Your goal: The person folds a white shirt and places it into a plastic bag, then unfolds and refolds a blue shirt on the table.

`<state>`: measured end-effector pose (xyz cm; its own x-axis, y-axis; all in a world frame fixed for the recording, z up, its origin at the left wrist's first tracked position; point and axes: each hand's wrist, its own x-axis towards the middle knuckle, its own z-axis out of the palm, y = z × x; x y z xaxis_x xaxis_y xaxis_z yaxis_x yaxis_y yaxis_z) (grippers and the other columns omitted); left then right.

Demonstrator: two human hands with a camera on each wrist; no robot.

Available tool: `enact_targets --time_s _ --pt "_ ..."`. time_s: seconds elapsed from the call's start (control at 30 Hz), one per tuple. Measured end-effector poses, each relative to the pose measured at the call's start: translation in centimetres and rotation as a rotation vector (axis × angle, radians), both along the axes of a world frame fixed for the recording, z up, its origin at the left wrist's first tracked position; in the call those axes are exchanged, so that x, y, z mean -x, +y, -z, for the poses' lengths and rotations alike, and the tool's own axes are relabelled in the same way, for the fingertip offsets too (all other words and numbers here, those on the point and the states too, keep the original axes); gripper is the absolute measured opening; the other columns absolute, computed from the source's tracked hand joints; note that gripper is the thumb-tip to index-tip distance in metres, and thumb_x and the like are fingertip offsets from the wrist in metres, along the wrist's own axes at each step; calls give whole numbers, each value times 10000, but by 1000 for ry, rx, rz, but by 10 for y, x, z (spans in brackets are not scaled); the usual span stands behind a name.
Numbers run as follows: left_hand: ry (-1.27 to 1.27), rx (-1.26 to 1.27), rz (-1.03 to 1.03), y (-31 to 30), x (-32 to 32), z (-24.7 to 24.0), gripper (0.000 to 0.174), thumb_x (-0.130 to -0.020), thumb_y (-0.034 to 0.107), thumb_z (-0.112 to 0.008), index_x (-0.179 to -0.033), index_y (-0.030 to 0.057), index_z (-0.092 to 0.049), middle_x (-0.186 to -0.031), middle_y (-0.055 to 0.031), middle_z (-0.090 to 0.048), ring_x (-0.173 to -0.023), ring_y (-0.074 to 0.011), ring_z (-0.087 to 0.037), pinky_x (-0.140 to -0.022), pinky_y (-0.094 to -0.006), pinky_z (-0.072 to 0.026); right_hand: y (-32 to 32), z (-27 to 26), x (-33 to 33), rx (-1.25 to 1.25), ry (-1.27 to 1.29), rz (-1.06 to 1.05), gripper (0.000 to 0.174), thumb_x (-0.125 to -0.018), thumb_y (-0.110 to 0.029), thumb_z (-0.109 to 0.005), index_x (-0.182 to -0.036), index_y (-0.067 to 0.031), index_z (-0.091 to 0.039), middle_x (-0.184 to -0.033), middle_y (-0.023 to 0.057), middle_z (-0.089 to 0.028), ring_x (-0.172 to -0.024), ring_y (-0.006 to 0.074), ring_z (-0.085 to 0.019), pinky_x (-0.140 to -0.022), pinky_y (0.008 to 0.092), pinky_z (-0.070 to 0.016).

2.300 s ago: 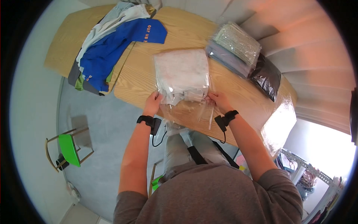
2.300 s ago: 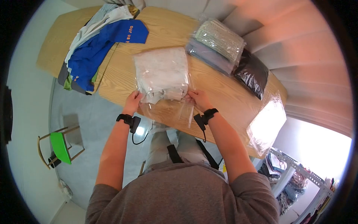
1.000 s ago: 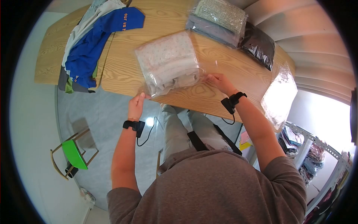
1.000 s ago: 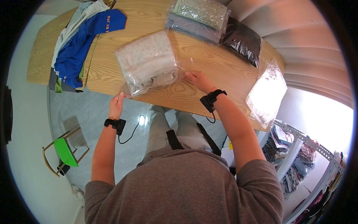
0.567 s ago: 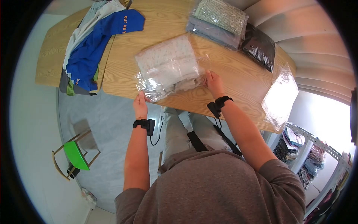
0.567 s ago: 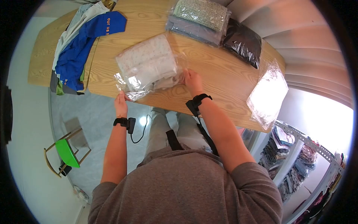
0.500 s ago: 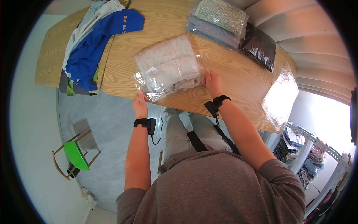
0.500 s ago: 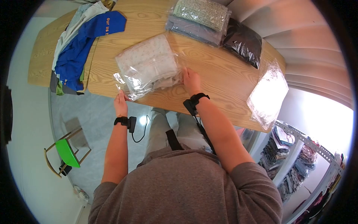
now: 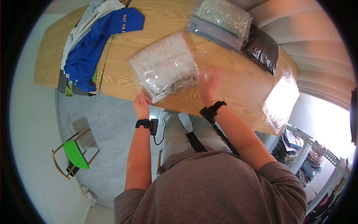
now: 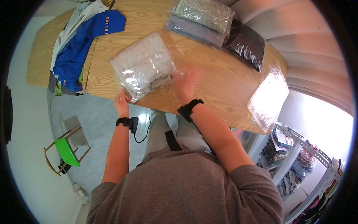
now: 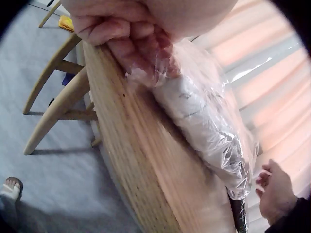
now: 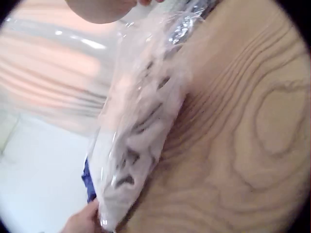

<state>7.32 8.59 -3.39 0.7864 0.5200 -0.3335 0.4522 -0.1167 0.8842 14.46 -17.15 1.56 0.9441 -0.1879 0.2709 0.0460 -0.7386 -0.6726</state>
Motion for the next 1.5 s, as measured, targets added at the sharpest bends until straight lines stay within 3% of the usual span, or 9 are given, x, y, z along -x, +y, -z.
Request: enact_targets --time_s 0.13,0.3,0.37,0.4,0.47,0.53,0.63,0.83,1.5 --pt "-7 42 -26 -4 0 -5 498 -969 325 -400 -564 42 -463 -504 -40 -484 -465 -136 -469 -493 -279 -408 37 -13 -5 335 -27 -512 434 -842 -273 -573 -1261 -193 -492 -1357 103 -409 -1244 277 -378 -1016 514 -254" --pt "99 84 -8 -4 -1 -23 421 -961 286 -420 -653 15 -515 -591 -51 -524 -570 -134 -517 -560 -282 -426 50 -4 -34 446 12 -565 491 -847 -332 -550 -1315 -217 -452 -1405 76 -359 -1318 236 -294 -1057 490 -217" --pt "-125 -154 -198 -14 1 -31 233 -927 201 -464 -869 -9 -548 -882 -129 -584 -815 -186 -549 -743 -347 -437 50 -3 -38 456 1 -586 486 -850 -348 -541 -1310 -215 -458 -1402 77 -364 -1317 236 -294 -1057 486 -220" --pt "-126 -152 -202 -21 -2 -39 233 -927 201 -464 -869 -9 -548 -882 -129 -584 -815 -186 -549 -743 -347 -437 50 -4 -39 455 2 -589 475 -853 -349 -534 -1304 -215 -466 -1397 82 -371 -1315 241 -295 -1057 481 -222" --pt "-456 -826 -12 -32 -8 -64 266 -872 155 -514 -1085 -3 -495 -1199 -197 -475 -1097 -256 -465 -938 -427 -349 51 -4 -40 454 3 -605 465 -856 -351 -528 -1298 -215 -474 -1392 88 -377 -1313 245 -296 -1057 477 -224" --pt "-412 -856 460 -40 -28 -78 460 -838 186 -562 -1259 52 -435 -1378 -187 -344 -1251 -307 -355 -1006 -509 -268 52 -6 -41 478 1 -600 476 -839 -364 -549 -1288 -221 -485 -1385 99 -383 -1306 260 -306 -1053 477 -234" --pt "-193 -1243 648 -48 -64 -74 583 -839 277 -576 -1361 123 -367 -1446 -131 -283 -1330 -298 -265 -1014 -557 -237 49 -10 -52 496 -6 -663 519 -801 -412 -587 -1281 -241 -492 -1386 99 -383 -1301 269 -314 -1041 492 -248" --pt "-145 -1200 793 -21 -86 -50 643 -833 437 -539 -1391 186 -338 -1471 -85 -255 -1352 -289 -223 -1004 -608 -218 45 -12 -86 564 -81 -820 573 -751 -501 -614 -1270 -292 -496 -1393 91 -377 -1291 272 -333 -1024 521 -258" --pt "-60 -1020 847 -18 -101 -48 629 -820 400 -537 -1372 151 -366 -1459 -106 -267 -1352 -317 -210 -1017 -625 -188 51 3 -102 566 69 -871 569 -752 -527 -577 -1260 -285 -497 -1408 84 -351 -1311 265 -298 -1018 537 -259"
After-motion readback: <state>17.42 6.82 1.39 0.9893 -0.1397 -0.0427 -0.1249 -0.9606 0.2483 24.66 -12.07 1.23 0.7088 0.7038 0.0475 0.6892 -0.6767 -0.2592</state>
